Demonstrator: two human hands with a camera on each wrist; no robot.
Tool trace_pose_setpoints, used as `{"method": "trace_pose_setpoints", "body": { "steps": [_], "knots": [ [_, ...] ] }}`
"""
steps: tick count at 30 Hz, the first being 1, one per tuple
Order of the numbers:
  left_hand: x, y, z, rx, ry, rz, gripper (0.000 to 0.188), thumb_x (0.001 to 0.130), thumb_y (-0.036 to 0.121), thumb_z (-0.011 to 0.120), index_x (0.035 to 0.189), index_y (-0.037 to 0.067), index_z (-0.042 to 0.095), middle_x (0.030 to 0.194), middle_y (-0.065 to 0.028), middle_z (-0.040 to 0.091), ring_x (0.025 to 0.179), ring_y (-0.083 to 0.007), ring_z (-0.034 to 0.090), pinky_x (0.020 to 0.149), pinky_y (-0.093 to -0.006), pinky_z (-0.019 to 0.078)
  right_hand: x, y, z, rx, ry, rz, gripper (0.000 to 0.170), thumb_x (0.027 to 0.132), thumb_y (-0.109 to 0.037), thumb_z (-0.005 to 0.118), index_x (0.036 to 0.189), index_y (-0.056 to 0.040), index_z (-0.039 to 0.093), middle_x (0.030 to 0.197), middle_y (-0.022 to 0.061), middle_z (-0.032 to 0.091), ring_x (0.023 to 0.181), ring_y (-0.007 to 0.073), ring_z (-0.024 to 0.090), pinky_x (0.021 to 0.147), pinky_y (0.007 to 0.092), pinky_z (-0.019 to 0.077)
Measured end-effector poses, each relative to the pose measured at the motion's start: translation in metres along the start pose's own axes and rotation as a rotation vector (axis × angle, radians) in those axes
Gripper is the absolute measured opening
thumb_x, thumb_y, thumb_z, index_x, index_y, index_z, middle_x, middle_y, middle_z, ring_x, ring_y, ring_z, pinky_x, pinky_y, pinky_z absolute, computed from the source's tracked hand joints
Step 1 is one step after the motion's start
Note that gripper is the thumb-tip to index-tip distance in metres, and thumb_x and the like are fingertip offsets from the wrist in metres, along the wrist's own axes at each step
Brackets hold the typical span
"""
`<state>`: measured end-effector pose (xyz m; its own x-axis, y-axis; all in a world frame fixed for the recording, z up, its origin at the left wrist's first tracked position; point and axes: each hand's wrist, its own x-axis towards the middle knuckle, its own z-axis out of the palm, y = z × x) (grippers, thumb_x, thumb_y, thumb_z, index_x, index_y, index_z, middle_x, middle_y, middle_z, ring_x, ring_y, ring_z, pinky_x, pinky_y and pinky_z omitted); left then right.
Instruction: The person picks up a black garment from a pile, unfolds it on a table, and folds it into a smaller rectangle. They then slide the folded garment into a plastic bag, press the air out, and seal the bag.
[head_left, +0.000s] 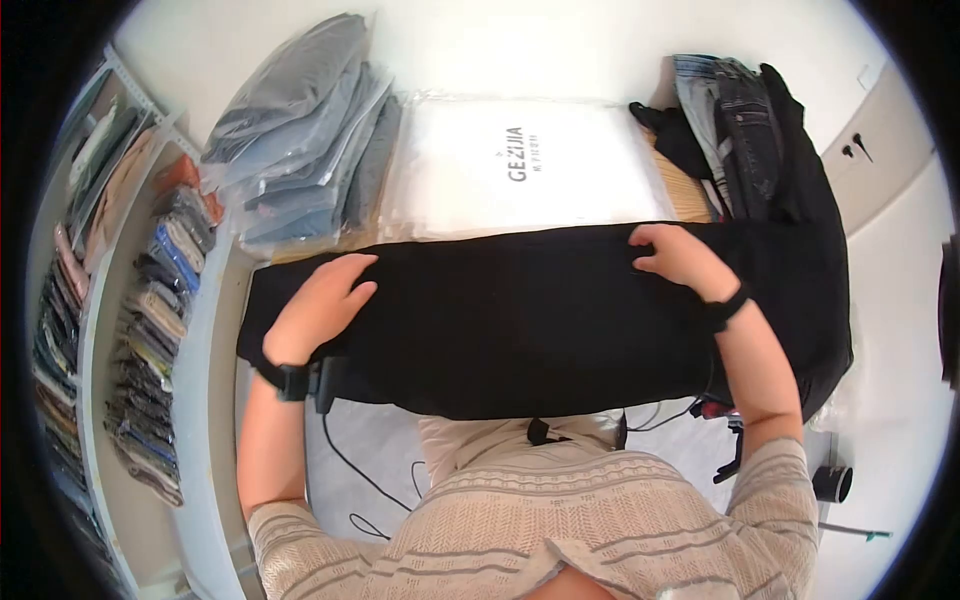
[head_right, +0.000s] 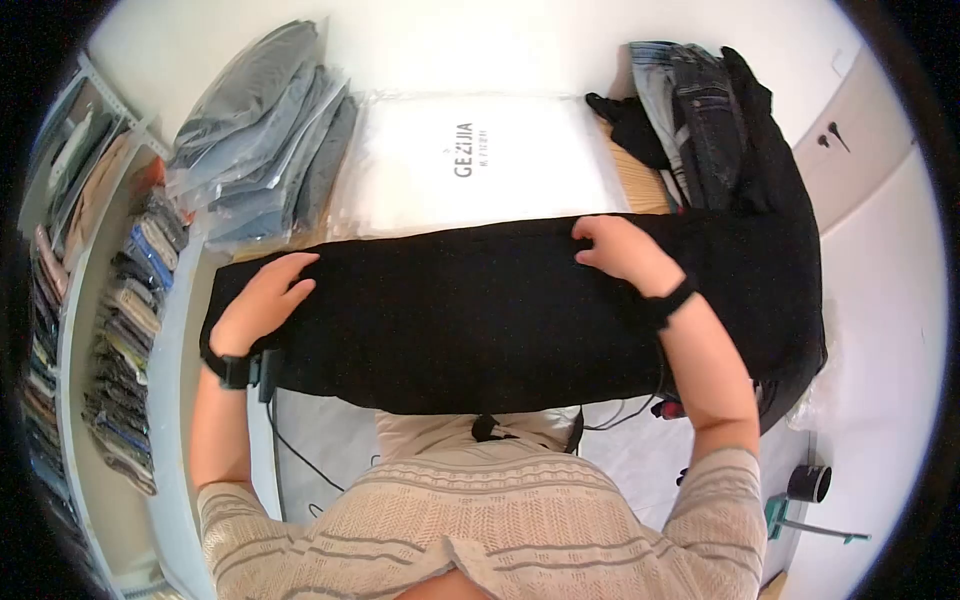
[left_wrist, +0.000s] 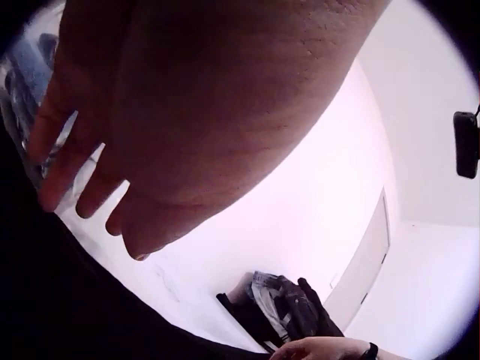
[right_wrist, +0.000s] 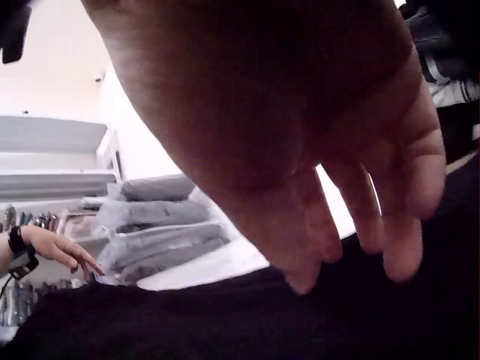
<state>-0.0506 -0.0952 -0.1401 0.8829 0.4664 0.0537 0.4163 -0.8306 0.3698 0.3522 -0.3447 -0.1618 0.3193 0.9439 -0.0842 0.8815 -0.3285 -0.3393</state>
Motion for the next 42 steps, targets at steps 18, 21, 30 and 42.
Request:
{"method": "trace_pose_setpoints", "body": {
  "steps": [18, 21, 30, 42],
  "knots": [
    [0.096, 0.01, 0.08, 0.045, 0.111, -0.007, 0.014, 0.088, 0.018, 0.061, 0.094, 0.006, 0.055, 0.099, -0.0121, 0.058, 0.091, -0.0336, 0.058, 0.077, -0.0428, 0.0478, 0.005, 0.076, -0.002, -0.063, 0.317, 0.223, 0.013, 0.083, -0.013, 0.064, 0.086, -0.0012, 0.059, 0.079, 0.0177, 0.065, 0.077, 0.0362, 0.063, 0.069, 0.0422, 0.0487],
    [0.098, 0.013, 0.083, 0.092, 0.171, -0.112, 0.015, 0.09, 0.017, 0.057, 0.094, 0.004, 0.05, 0.098, -0.016, 0.059, 0.09, -0.0368, 0.058, 0.075, -0.0453, 0.0473, 0.013, 0.084, 0.006, -0.068, 0.447, 0.133, 0.013, 0.084, -0.014, 0.063, 0.088, -0.0022, 0.059, 0.082, 0.0193, 0.065, 0.081, 0.0385, 0.062, 0.071, 0.0441, 0.0483],
    [0.104, 0.003, 0.103, 0.223, 0.123, -0.155, 0.017, 0.091, 0.018, 0.057, 0.095, 0.003, 0.05, 0.092, -0.0188, 0.059, 0.088, -0.0395, 0.058, 0.074, -0.0479, 0.0465, 0.019, 0.102, 0.027, 0.038, 0.314, 0.132, 0.013, 0.083, -0.009, 0.062, 0.092, -0.0013, 0.059, 0.086, 0.0209, 0.064, 0.086, 0.0373, 0.062, 0.075, 0.0407, 0.0475],
    [0.061, 0.046, 0.077, 0.1, 0.188, -0.023, 0.054, 0.077, 0.013, 0.072, 0.123, 0.004, 0.045, 0.123, -0.0219, 0.045, 0.108, -0.041, 0.053, 0.088, -0.0431, 0.0478, -0.045, 0.041, 0.016, 0.007, 0.012, -0.087, 0.057, 0.086, -0.005, 0.06, 0.139, -0.01, 0.039, 0.149, 0.0214, 0.029, 0.134, 0.0376, 0.035, 0.11, 0.0386, 0.0332]
  ]
}}
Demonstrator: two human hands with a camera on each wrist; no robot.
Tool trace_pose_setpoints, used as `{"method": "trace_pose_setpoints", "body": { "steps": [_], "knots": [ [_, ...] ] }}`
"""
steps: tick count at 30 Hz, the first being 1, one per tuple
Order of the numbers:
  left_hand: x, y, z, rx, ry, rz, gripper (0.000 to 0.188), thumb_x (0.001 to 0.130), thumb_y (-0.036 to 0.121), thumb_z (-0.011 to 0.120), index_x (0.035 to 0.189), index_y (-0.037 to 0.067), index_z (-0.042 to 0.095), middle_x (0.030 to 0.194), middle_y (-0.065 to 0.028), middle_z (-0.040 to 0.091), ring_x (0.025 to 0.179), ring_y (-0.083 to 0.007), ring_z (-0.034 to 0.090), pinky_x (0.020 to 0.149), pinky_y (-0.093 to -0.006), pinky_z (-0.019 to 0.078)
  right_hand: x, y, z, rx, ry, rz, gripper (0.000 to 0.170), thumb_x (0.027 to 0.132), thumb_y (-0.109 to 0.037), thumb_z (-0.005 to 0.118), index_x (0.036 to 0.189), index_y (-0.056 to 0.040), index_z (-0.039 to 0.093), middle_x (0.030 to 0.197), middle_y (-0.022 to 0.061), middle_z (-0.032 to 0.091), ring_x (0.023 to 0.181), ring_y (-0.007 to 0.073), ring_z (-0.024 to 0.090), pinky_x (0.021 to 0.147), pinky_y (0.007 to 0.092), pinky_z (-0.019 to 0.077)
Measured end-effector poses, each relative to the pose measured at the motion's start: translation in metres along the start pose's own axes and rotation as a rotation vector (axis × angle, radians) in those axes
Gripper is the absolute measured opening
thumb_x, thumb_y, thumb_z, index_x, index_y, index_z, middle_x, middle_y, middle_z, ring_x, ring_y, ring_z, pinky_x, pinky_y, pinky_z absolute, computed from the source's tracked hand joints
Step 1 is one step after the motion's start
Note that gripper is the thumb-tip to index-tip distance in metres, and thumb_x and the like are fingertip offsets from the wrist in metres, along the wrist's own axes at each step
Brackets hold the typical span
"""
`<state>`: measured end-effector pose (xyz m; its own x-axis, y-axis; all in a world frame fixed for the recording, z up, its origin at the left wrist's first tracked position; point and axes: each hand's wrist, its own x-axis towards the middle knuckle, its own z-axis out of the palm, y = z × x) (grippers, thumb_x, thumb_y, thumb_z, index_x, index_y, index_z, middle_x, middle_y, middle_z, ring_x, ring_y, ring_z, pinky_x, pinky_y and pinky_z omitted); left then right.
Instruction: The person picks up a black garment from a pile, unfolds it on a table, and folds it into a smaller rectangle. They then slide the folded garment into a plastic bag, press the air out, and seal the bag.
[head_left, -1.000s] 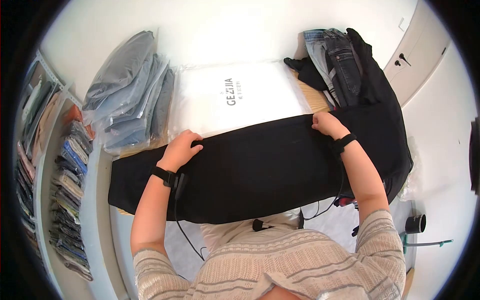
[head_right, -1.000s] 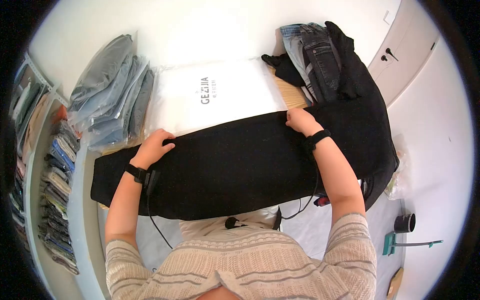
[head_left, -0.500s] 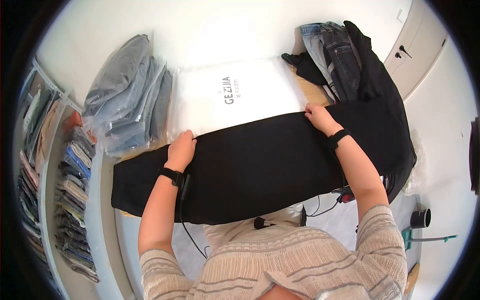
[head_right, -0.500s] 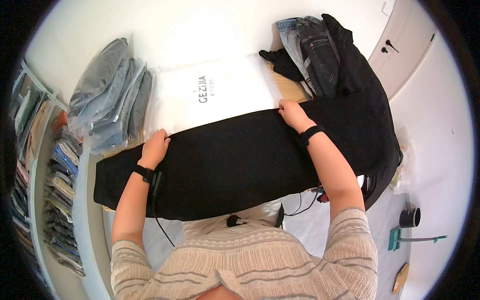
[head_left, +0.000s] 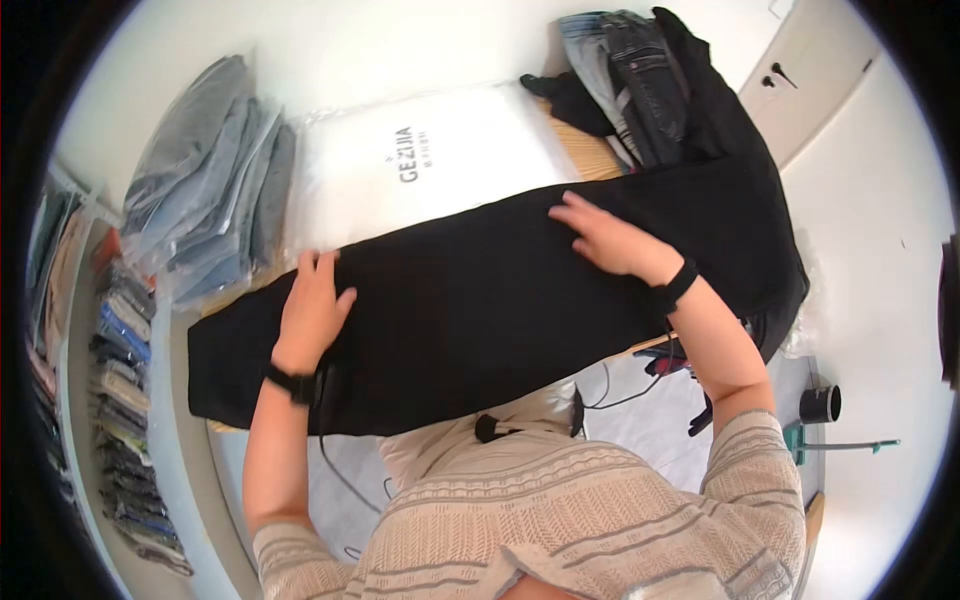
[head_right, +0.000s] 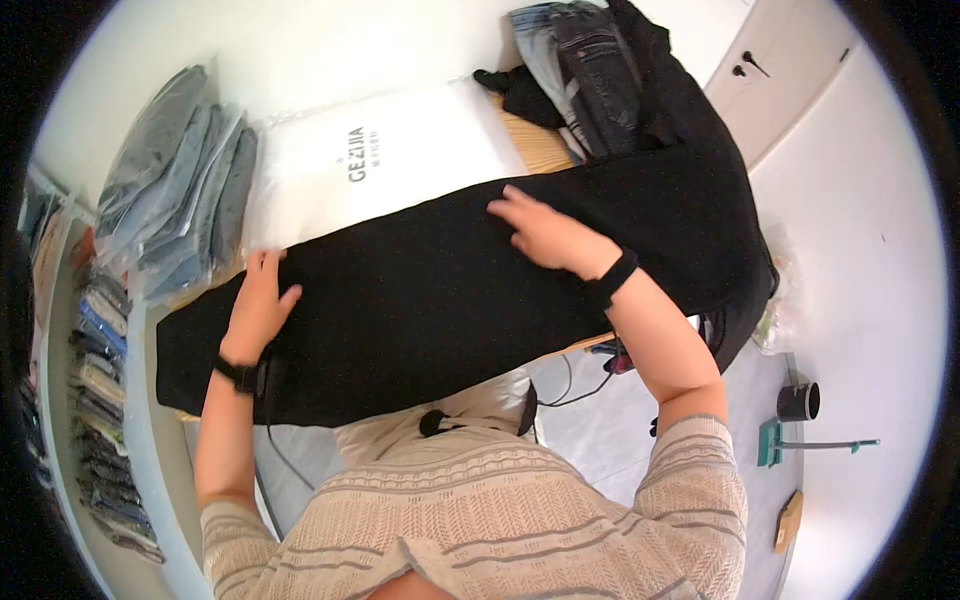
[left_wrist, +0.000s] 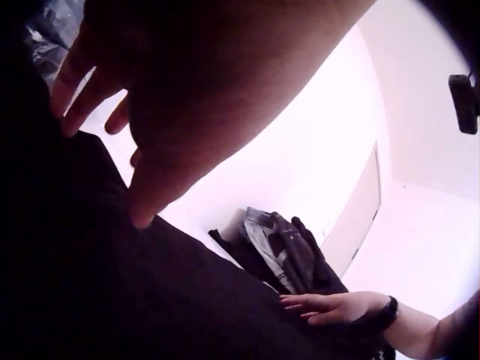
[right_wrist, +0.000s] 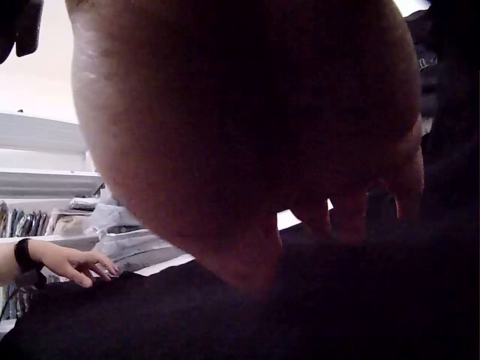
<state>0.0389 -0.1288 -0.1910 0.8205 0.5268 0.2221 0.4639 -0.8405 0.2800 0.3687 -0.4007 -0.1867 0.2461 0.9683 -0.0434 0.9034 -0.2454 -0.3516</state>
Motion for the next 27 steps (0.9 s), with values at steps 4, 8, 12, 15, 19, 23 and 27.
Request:
{"method": "trace_pose_setpoints", "body": {
  "steps": [4, 8, 12, 15, 19, 23, 27],
  "knots": [
    [-0.031, 0.006, -0.01, 0.133, -0.345, -0.077, 0.069, 0.084, 0.032, 0.067, 0.141, 0.011, 0.034, 0.148, -0.0222, 0.025, 0.133, -0.0431, 0.031, 0.102, -0.0529, 0.038, -0.02, 0.03, -0.013, -0.099, -0.232, 0.125, 0.055, 0.089, -0.009, 0.057, 0.141, -0.0155, 0.04, 0.151, 0.0214, 0.025, 0.136, 0.0376, 0.033, 0.109, 0.0393, 0.0336],
    [-0.033, -0.004, -0.004, 0.162, -0.535, -0.193, 0.08, 0.087, 0.046, 0.061, 0.15, 0.021, 0.02, 0.157, -0.017, 0.006, 0.144, -0.0425, 0.002, 0.103, -0.0677, 0.0264, -0.021, 0.135, -0.05, -0.185, 0.036, 0.134, 0.048, 0.089, -0.007, 0.055, 0.136, -0.009, 0.047, 0.15, 0.0186, 0.031, 0.133, 0.035, 0.038, 0.109, 0.0362, 0.0333],
    [-0.034, -0.004, 0.0, 0.162, -0.518, -0.21, 0.08, 0.086, 0.046, 0.061, 0.151, 0.022, 0.019, 0.158, -0.0151, 0.005, 0.144, -0.0415, 0.001, 0.104, -0.0687, 0.0227, -0.019, 0.112, -0.066, 0.031, 0.164, 0.302, 0.047, 0.089, -0.007, 0.055, 0.135, -0.0071, 0.047, 0.148, 0.0147, 0.037, 0.133, 0.0315, 0.039, 0.11, 0.0362, 0.0328],
    [-0.036, -0.009, 0.003, 0.151, -0.494, -0.192, 0.081, 0.086, 0.045, 0.062, 0.151, 0.021, 0.02, 0.158, -0.0149, 0.005, 0.144, -0.0413, 0.001, 0.104, -0.0693, 0.021, -0.024, 0.043, -0.053, -0.066, 0.166, 0.154, 0.044, 0.089, -0.009, 0.056, 0.132, -0.0061, 0.049, 0.141, 0.0173, 0.044, 0.129, 0.033, 0.043, 0.108, 0.0371, 0.036],
    [-0.056, -0.005, -0.024, -0.379, -0.16, -0.092, 0.076, 0.087, 0.026, 0.064, 0.15, 0.015, 0.023, 0.157, -0.0149, 0.012, 0.145, -0.0333, 0.014, 0.112, -0.052, 0.0209, -0.056, -0.085, -0.003, 0.078, 0.156, -0.261, 0.047, 0.079, -0.007, 0.065, 0.124, -0.0066, 0.056, 0.132, 0.0188, 0.052, 0.126, 0.0352, 0.047, 0.106, 0.0429, 0.038],
    [-0.111, 0.019, -0.066, -0.372, 0.144, -0.092, 0.049, 0.088, 0.011, 0.059, 0.135, 0.006, 0.048, 0.145, -0.0134, 0.04, 0.134, -0.0259, 0.038, 0.107, -0.0371, 0.0318, -0.082, -0.135, 0.083, 0.156, 0.06, -0.313, 0.05, 0.078, -0.008, 0.068, 0.126, -0.011, 0.056, 0.139, 0.0156, 0.046, 0.132, 0.0332, 0.04, 0.109, 0.0492, 0.0311],
    [-0.171, 0.017, -0.054, -0.421, 0.271, -0.259, 0.027, 0.084, -0.002, 0.06, 0.111, 0.002, 0.059, 0.11, -0.0081, 0.06, 0.101, -0.0169, 0.057, 0.089, -0.0296, 0.0449, -0.074, -0.182, 0.121, 0.127, 0.122, -0.307, 0.047, 0.078, -0.007, 0.066, 0.124, -0.0111, 0.057, 0.138, 0.0152, 0.046, 0.133, 0.0341, 0.038, 0.11, 0.0493, 0.0298]
  ]
}}
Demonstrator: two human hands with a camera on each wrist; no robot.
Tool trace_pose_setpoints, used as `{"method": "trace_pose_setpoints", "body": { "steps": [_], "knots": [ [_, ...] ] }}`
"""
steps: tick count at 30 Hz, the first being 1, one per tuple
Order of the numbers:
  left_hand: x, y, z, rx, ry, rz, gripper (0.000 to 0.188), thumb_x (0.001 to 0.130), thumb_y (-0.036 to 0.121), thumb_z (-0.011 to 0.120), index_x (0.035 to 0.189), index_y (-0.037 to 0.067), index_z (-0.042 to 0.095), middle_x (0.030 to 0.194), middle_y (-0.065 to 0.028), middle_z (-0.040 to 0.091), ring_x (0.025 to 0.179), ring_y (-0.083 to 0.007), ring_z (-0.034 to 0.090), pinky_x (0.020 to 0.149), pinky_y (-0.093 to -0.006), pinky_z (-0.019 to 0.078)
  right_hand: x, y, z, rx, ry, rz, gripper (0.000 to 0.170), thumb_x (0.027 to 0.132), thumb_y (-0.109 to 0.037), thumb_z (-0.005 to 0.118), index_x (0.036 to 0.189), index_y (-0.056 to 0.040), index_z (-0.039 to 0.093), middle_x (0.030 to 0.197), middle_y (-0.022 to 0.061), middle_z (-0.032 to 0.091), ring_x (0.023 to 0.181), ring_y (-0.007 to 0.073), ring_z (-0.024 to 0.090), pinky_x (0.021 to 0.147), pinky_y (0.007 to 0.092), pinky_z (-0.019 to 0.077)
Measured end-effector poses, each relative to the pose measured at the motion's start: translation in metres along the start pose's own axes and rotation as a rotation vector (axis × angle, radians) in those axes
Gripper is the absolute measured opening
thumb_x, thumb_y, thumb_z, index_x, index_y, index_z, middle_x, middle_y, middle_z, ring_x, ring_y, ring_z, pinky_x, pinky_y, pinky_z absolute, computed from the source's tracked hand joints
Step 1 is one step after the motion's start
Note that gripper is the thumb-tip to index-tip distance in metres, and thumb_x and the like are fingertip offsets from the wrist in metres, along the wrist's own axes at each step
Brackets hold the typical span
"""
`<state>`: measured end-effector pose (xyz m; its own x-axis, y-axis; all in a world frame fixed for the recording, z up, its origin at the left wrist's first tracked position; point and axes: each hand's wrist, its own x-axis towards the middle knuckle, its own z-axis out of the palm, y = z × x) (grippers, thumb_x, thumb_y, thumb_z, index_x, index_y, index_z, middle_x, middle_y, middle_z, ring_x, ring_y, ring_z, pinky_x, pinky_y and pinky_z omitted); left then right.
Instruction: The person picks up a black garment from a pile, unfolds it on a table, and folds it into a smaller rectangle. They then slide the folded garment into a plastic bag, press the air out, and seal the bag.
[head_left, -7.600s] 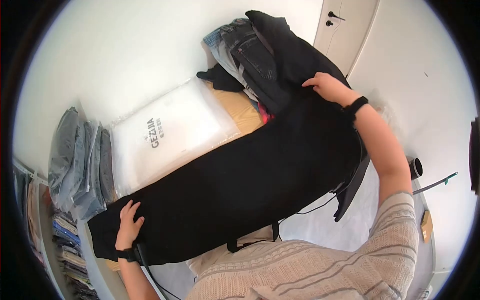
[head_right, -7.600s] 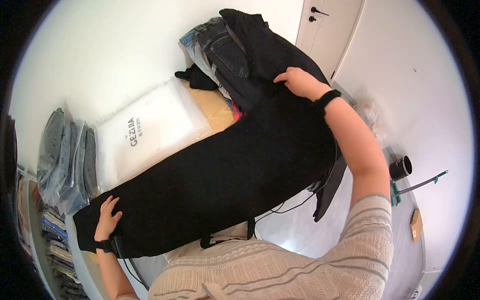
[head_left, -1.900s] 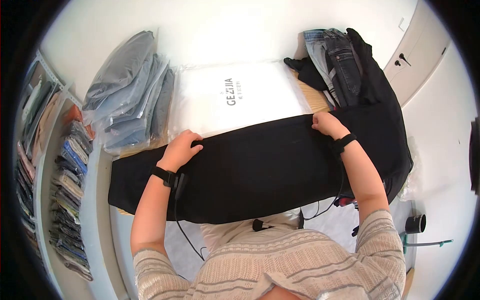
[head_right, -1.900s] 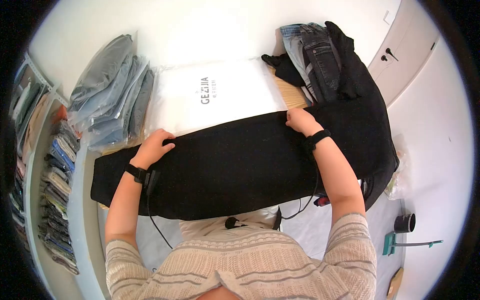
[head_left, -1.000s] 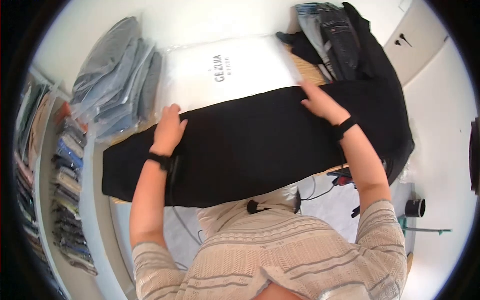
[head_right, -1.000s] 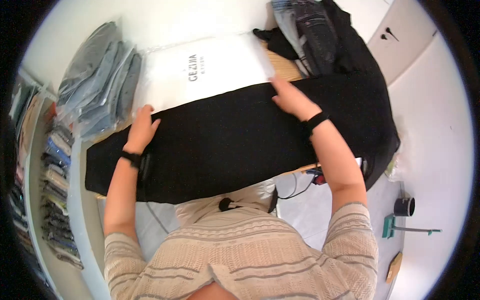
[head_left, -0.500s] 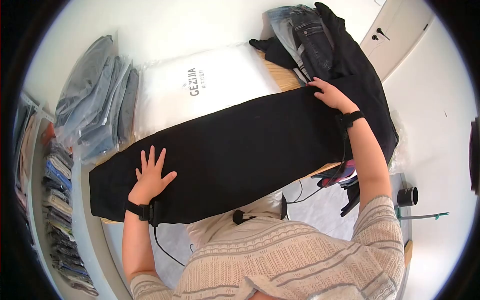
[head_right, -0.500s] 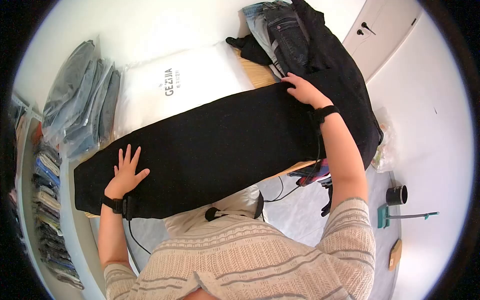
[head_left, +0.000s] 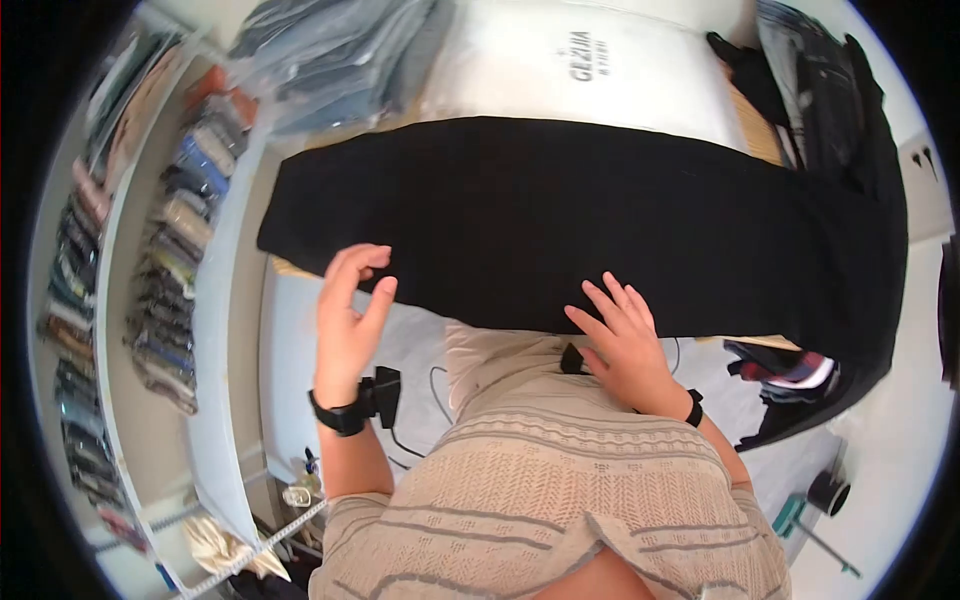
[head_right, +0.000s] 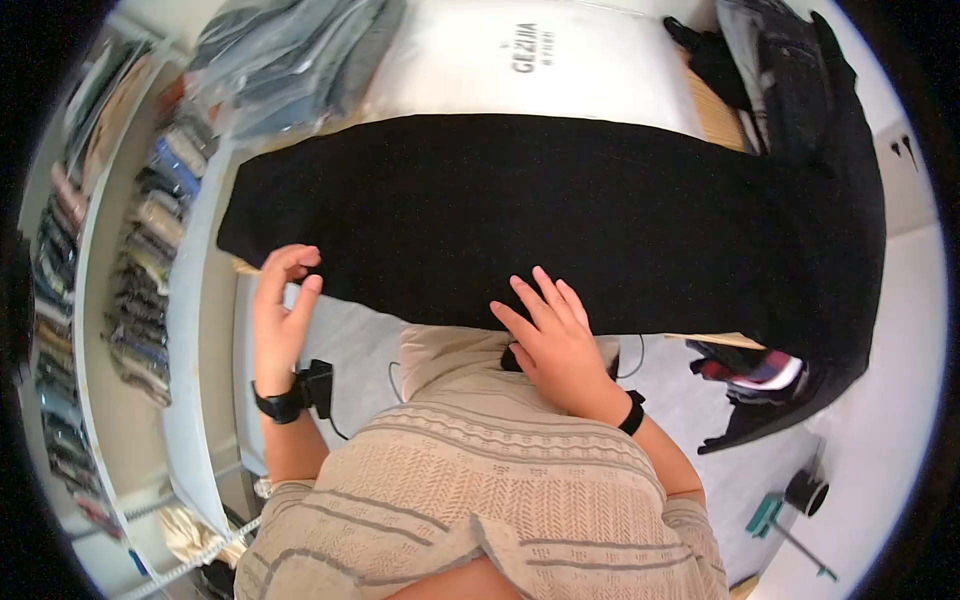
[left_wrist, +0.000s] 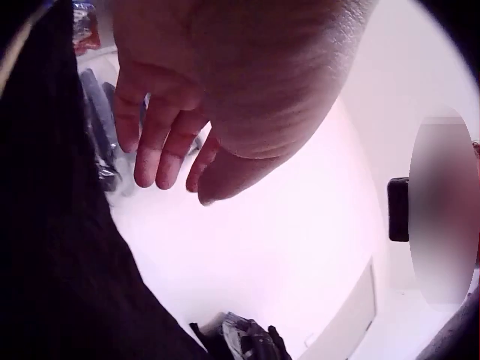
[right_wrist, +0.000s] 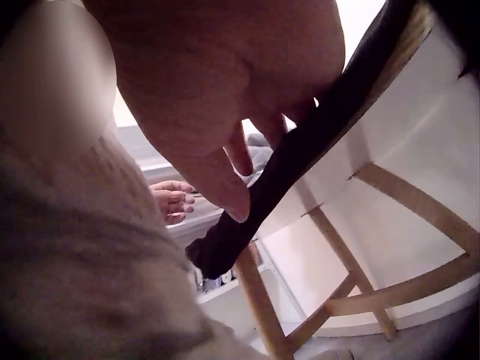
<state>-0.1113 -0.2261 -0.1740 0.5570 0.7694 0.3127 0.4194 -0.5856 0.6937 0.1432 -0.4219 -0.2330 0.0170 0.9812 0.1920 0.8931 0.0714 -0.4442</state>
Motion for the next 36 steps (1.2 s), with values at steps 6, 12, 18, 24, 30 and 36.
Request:
{"method": "trace_pose_setpoints", "body": {
  "steps": [6, 12, 18, 24, 30, 36],
  "knots": [
    [-0.047, -0.031, 0.014, -0.047, 0.156, -0.127, 0.03, 0.081, -0.01, 0.052, 0.108, 0.003, 0.059, 0.101, -0.0101, 0.061, 0.092, -0.0203, 0.061, 0.081, -0.0295, 0.0485, 0.051, -0.016, 0.039, -0.155, 0.126, -0.188, 0.037, 0.081, -0.004, 0.061, 0.117, -0.0093, 0.062, 0.132, 0.0149, 0.052, 0.128, 0.0345, 0.044, 0.107, 0.0477, 0.0335],
    [-0.066, -0.019, 0.034, 0.048, 0.033, -0.032, 0.012, 0.082, 0.001, 0.059, 0.093, 0.003, 0.065, 0.088, -0.0104, 0.064, 0.084, -0.025, 0.063, 0.073, -0.0326, 0.0495, 0.075, -0.004, 0.04, -0.03, 0.279, -0.201, 0.016, 0.083, -0.01, 0.061, 0.098, -0.0057, 0.066, 0.107, 0.013, 0.067, 0.11, 0.0328, 0.06, 0.092, 0.0404, 0.0493],
    [-0.062, -0.018, 0.088, -0.025, -0.255, -0.413, 0.018, 0.08, 0.015, 0.071, 0.086, -0.001, 0.065, 0.081, -0.0117, 0.065, 0.07, -0.0195, 0.062, 0.059, -0.0318, 0.0481, 0.09, -0.012, 0.017, 0.061, 0.093, 0.017, 0.012, 0.088, -0.012, 0.057, 0.095, -0.0058, 0.064, 0.091, 0.0165, 0.067, 0.084, 0.034, 0.066, 0.068, 0.0398, 0.0539],
    [-0.061, -0.043, 0.111, -0.404, 0.047, -0.412, 0.029, 0.079, 0.019, 0.074, 0.096, -0.002, 0.062, 0.082, -0.0071, 0.065, 0.069, -0.0166, 0.06, 0.066, -0.0291, 0.0485, 0.1, 0.001, 0.01, 0.227, 0.091, 0.059, 0.014, 0.091, -0.017, 0.053, 0.094, -0.0067, 0.063, 0.074, 0.0184, 0.064, 0.074, 0.0381, 0.063, 0.065, 0.0441, 0.0512],
    [-0.072, -0.038, 0.107, -0.576, 0.06, -0.47, 0.017, 0.089, 0.015, 0.061, 0.093, -0.001, 0.059, 0.074, -0.0038, 0.061, 0.063, -0.0094, 0.054, 0.057, -0.0245, 0.0442, 0.096, -0.018, 0.005, 0.1, -0.06, 0.163, 0.018, 0.09, -0.019, 0.054, 0.095, -0.005, 0.064, 0.083, 0.0188, 0.066, 0.085, 0.0359, 0.064, 0.075, 0.0437, 0.0511],
    [-0.075, -0.028, 0.1, -0.441, 0.22, -0.387, 0.015, 0.085, 0.009, 0.055, 0.077, -0.003, 0.059, 0.06, -0.006, 0.055, 0.053, -0.0098, 0.048, 0.05, -0.027, 0.0391, 0.073, -0.067, 0.017, -0.121, 0.071, -0.358, 0.047, 0.08, -0.02, 0.067, 0.122, -0.0038, 0.054, 0.128, 0.0162, 0.053, 0.124, 0.0325, 0.047, 0.105, 0.0439, 0.035]
  ]
}}
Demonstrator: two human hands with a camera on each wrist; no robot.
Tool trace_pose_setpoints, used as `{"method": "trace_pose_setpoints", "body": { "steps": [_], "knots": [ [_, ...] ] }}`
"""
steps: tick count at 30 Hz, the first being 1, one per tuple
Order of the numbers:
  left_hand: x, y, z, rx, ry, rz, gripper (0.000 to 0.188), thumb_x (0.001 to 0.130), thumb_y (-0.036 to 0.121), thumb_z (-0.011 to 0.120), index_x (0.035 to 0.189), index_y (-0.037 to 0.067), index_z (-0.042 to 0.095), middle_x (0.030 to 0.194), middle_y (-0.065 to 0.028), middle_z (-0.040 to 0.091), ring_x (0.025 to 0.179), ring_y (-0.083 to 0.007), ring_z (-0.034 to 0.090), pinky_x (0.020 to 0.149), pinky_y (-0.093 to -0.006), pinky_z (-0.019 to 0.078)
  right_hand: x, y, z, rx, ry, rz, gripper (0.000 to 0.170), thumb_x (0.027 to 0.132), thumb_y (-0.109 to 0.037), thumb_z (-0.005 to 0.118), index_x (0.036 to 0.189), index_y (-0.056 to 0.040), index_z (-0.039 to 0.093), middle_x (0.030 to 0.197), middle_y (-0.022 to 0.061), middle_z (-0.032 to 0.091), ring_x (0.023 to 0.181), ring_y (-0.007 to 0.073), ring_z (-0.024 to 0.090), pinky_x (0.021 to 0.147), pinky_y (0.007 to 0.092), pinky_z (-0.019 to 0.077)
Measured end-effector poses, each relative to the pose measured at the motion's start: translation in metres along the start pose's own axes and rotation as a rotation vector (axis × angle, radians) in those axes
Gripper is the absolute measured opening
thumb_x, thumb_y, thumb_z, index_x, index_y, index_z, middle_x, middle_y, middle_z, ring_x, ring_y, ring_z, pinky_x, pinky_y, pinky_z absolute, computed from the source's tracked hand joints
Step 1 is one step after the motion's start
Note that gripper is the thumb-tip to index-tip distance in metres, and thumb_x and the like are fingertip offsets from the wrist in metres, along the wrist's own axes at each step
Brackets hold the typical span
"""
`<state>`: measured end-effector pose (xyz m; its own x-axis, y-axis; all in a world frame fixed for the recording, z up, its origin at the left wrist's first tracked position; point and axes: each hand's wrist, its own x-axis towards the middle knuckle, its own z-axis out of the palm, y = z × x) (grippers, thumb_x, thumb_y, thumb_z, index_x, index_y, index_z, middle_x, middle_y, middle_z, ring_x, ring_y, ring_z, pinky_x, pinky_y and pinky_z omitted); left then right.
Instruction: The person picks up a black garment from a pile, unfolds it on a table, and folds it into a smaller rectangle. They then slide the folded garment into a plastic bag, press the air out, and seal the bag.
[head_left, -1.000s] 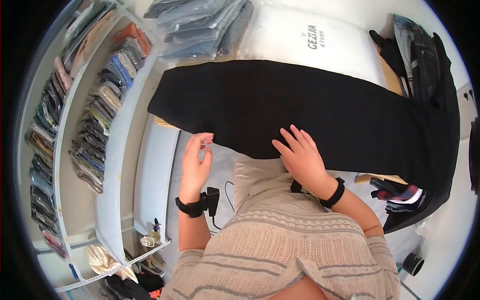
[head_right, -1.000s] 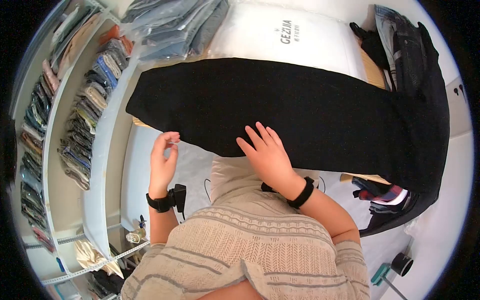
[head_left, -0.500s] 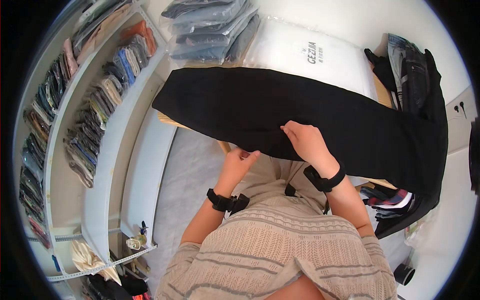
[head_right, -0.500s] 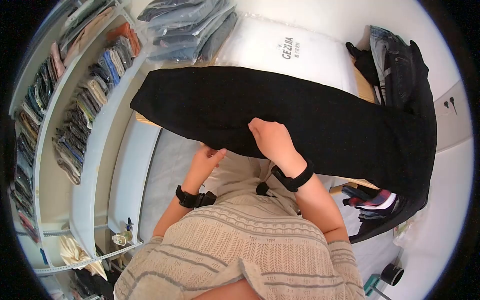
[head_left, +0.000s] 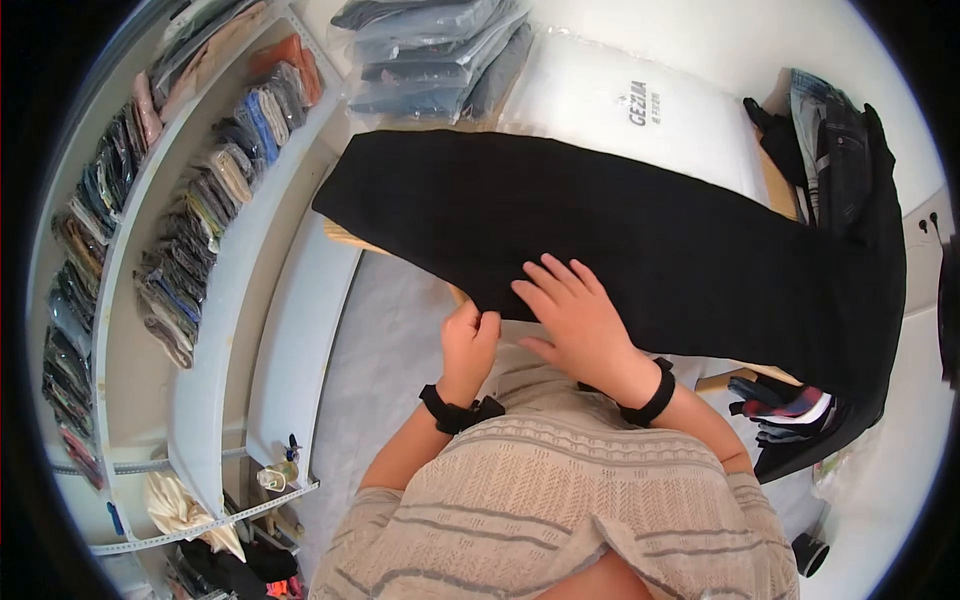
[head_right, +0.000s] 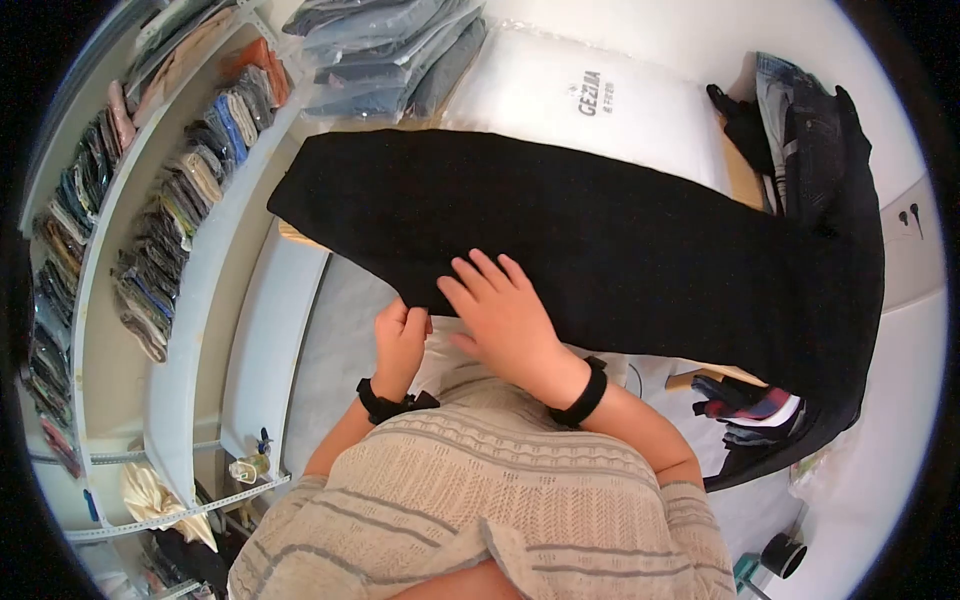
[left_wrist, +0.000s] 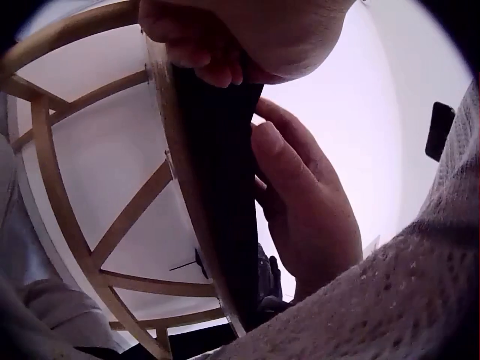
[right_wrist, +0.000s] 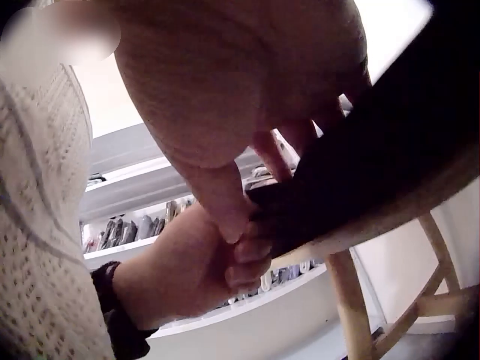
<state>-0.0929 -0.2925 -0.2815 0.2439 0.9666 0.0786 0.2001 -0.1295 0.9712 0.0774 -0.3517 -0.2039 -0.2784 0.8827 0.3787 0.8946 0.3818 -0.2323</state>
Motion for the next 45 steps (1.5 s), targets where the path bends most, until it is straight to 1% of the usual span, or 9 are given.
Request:
{"method": "trace_pose_setpoints", "body": {
  "steps": [14, 23, 28, 31, 36, 39, 42, 44, 45],
  "knots": [
    [0.0, -0.002, -0.005, 0.167, 0.04, 0.061, 0.013, 0.076, 0.007, 0.061, 0.07, -0.004, 0.059, 0.052, -0.0107, 0.052, 0.043, -0.0142, 0.044, 0.045, -0.0294, 0.0369, -0.005, 0.008, 0.036, -0.041, -0.04, 0.118, 0.048, 0.082, -0.014, 0.062, 0.127, -0.002, 0.052, 0.128, 0.0156, 0.055, 0.122, 0.032, 0.049, 0.105, 0.0432, 0.0357],
    [0.004, 0.009, -0.002, 0.201, 0.041, -0.067, 0.021, 0.077, 0.015, 0.067, 0.089, -0.003, 0.063, 0.067, -0.0125, 0.062, 0.053, -0.0206, 0.057, 0.053, -0.0317, 0.0456, -0.006, 0.001, 0.028, -0.055, -0.009, 0.022, 0.04, 0.086, -0.015, 0.056, 0.125, -0.0045, 0.056, 0.131, 0.0102, 0.056, 0.126, 0.0264, 0.048, 0.11, 0.0449, 0.0287],
    [0.001, 0.02, 0.004, 0.218, 0.286, 0.129, 0.059, 0.076, 0.008, 0.064, 0.131, 0.0, 0.045, 0.084, -0.0128, 0.063, 0.056, -0.0201, 0.057, 0.056, -0.0309, 0.0465, -0.01, 0.001, 0.028, -0.064, 0.025, 0.064, 0.04, 0.087, -0.016, 0.057, 0.126, -0.0079, 0.056, 0.132, 0.0066, 0.056, 0.127, 0.026, 0.046, 0.11, 0.0464, 0.028],
    [0.007, 0.013, 0.002, 0.393, 0.324, 0.443, 0.055, 0.071, 0.003, 0.062, 0.125, 0.001, 0.054, 0.072, -0.0094, 0.06, 0.052, -0.0211, 0.054, 0.052, -0.0319, 0.0448, -0.012, 0.004, 0.027, -0.009, 0.018, 0.049, 0.043, 0.085, -0.02, 0.06, 0.127, -0.0103, 0.055, 0.133, 0.0081, 0.054, 0.128, 0.025, 0.045, 0.11, 0.0472, 0.0276],
    [0.003, 0.01, -0.013, 0.518, 0.18, 0.56, 0.041, 0.061, 0.0, 0.058, 0.099, 0.005, 0.07, 0.052, -0.0042, 0.048, 0.044, -0.022, 0.048, 0.045, -0.0316, 0.0399, -0.023, 0.004, 0.003, 0.039, -0.134, 0.179, 0.065, 0.076, -0.023, 0.071, 0.136, -0.0145, 0.047, 0.136, 0.0154, 0.048, 0.129, 0.0344, 0.042, 0.108, 0.0483, 0.0296],
    [0.005, 0.009, -0.023, 0.525, 0.176, 0.663, 0.042, 0.059, 0.001, 0.058, 0.099, 0.006, 0.07, 0.048, -0.003, 0.045, 0.041, -0.0194, 0.045, 0.043, -0.0298, 0.0372, -0.047, 0.017, 0.002, -0.147, -0.103, 0.25, 0.062, 0.071, -0.004, 0.063, 0.132, -0.0111, 0.051, 0.131, 0.0169, 0.051, 0.124, 0.0374, 0.046, 0.103, 0.0487, 0.0367],
    [0.01, 0.015, -0.039, 0.56, 0.046, 0.666, 0.039, 0.059, 0.005, 0.062, 0.097, 0.008, 0.071, 0.061, -0.0048, 0.053, 0.053, -0.0204, 0.052, 0.053, -0.0316, 0.0421, -0.068, 0.037, -0.001, -0.197, -0.039, 0.231, 0.051, 0.072, 0.001, 0.057, 0.122, -0.0065, 0.059, 0.128, 0.0146, 0.055, 0.122, 0.0365, 0.049, 0.099, 0.0475, 0.0417],
    [0.023, 0.032, -0.053, 0.557, -0.127, 0.852, 0.04, 0.062, 0.014, 0.07, 0.102, 0.008, 0.07, 0.088, -0.0099, 0.06, 0.079, -0.024, 0.057, 0.072, -0.0384, 0.045, -0.072, 0.049, -0.009, -0.162, -0.023, 0.198, 0.05, 0.069, 0.003, 0.057, 0.118, -0.0038, 0.06, 0.129, 0.013, 0.056, 0.123, 0.0343, 0.05, 0.099, 0.0463, 0.0423],
    [0.031, 0.027, -0.061, 0.541, -0.242, 0.805, 0.044, 0.065, 0.015, 0.076, 0.108, 0.008, 0.066, 0.12, -0.0144, 0.055, 0.108, -0.0302, 0.052, 0.092, -0.0477, 0.037, -0.073, 0.052, -0.012, -0.121, -0.044, 0.205, 0.051, 0.067, 0.004, 0.057, 0.117, -0.0029, 0.06, 0.129, 0.013, 0.057, 0.123, 0.0334, 0.05, 0.099, 0.0458, 0.0422]
  ]
}}
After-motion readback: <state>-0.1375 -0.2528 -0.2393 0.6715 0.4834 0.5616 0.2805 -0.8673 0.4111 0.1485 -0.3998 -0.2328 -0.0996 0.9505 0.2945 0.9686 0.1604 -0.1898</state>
